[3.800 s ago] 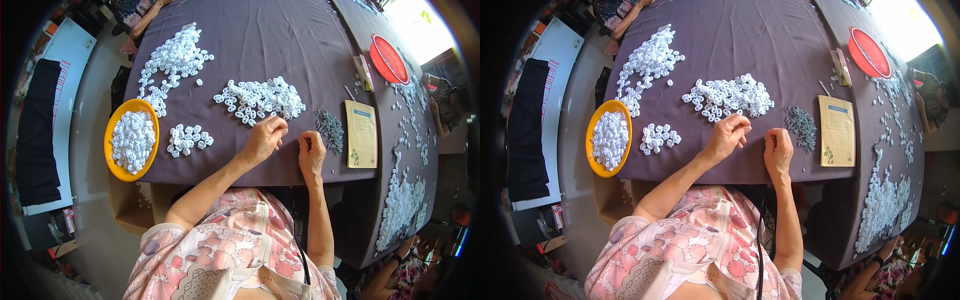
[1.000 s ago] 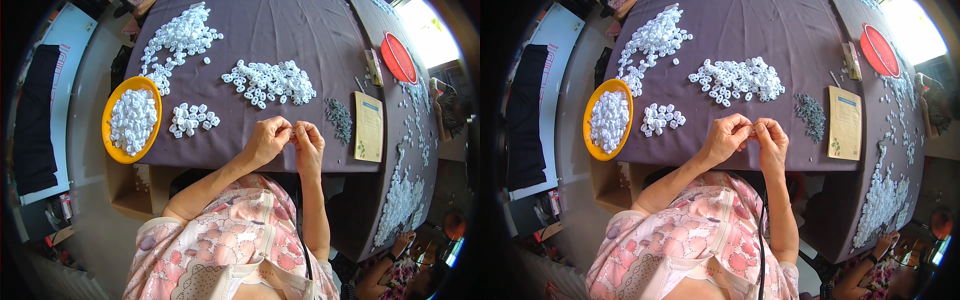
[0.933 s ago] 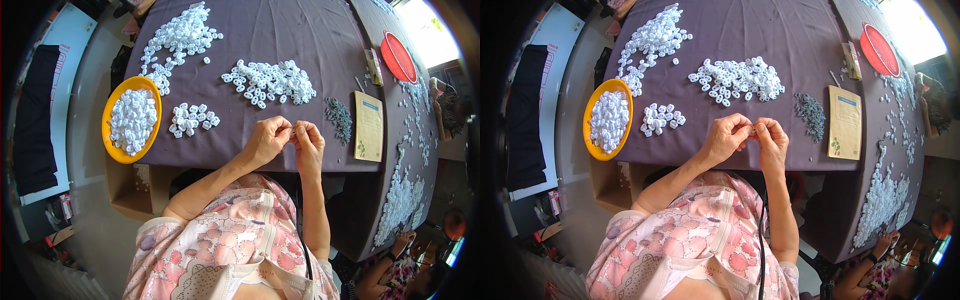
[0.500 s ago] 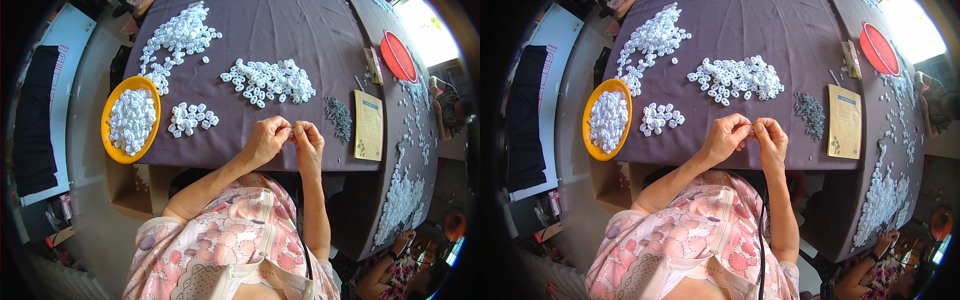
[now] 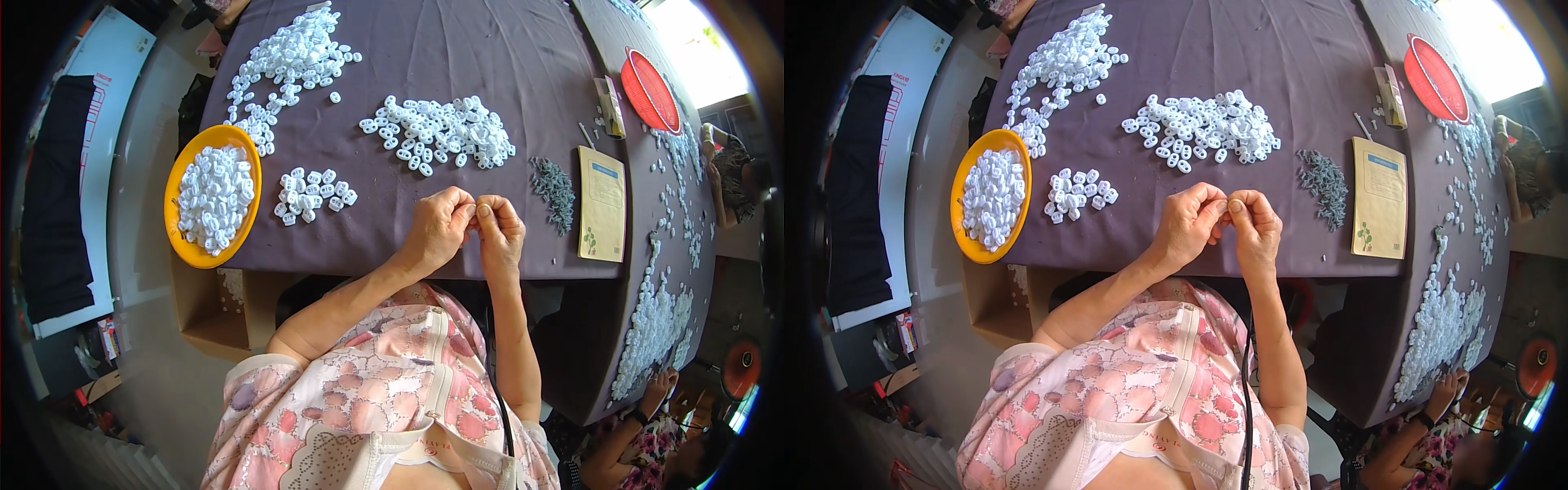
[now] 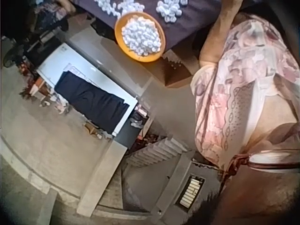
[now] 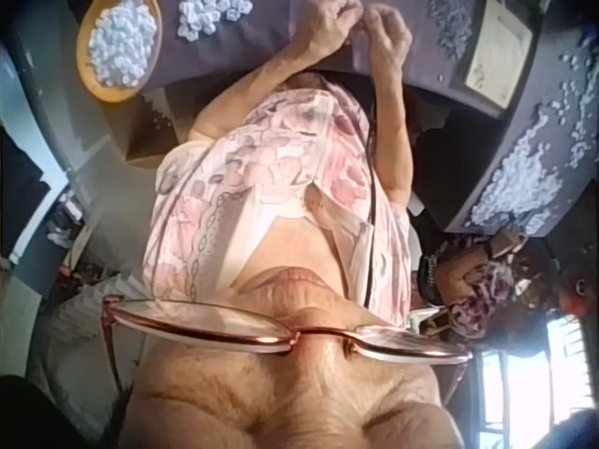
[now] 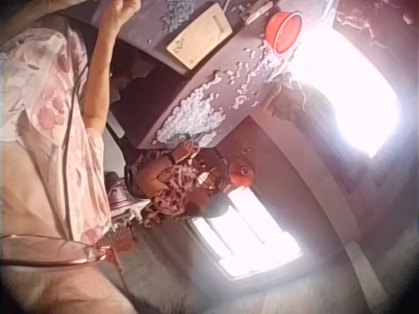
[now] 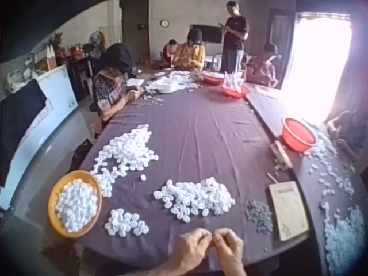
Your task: The person assembles small white plastic parts and rubber rings by hand at a table.
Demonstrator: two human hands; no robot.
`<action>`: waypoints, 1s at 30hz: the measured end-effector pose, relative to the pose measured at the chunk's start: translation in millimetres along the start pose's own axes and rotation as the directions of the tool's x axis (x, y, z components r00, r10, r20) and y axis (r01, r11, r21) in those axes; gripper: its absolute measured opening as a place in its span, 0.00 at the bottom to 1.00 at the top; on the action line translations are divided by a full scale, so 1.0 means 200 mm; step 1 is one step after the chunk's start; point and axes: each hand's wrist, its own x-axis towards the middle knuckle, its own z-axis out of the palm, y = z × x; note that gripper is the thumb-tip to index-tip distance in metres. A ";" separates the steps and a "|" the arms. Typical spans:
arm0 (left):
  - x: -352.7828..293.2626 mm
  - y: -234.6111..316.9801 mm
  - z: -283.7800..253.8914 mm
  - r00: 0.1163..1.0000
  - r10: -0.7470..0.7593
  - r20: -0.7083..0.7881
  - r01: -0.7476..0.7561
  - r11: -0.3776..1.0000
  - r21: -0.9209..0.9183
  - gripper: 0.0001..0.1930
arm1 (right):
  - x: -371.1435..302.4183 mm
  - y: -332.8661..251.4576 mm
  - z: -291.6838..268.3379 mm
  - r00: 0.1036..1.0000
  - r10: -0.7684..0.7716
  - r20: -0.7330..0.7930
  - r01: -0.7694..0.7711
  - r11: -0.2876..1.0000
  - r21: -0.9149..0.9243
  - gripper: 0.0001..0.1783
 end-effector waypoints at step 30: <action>0.01 -0.12 -0.15 0.990 -0.129 0.050 0.138 0.953 -0.269 0.06 | 0.11 -0.03 0.06 0.988 0.069 0.137 -0.025 0.952 -0.305 0.03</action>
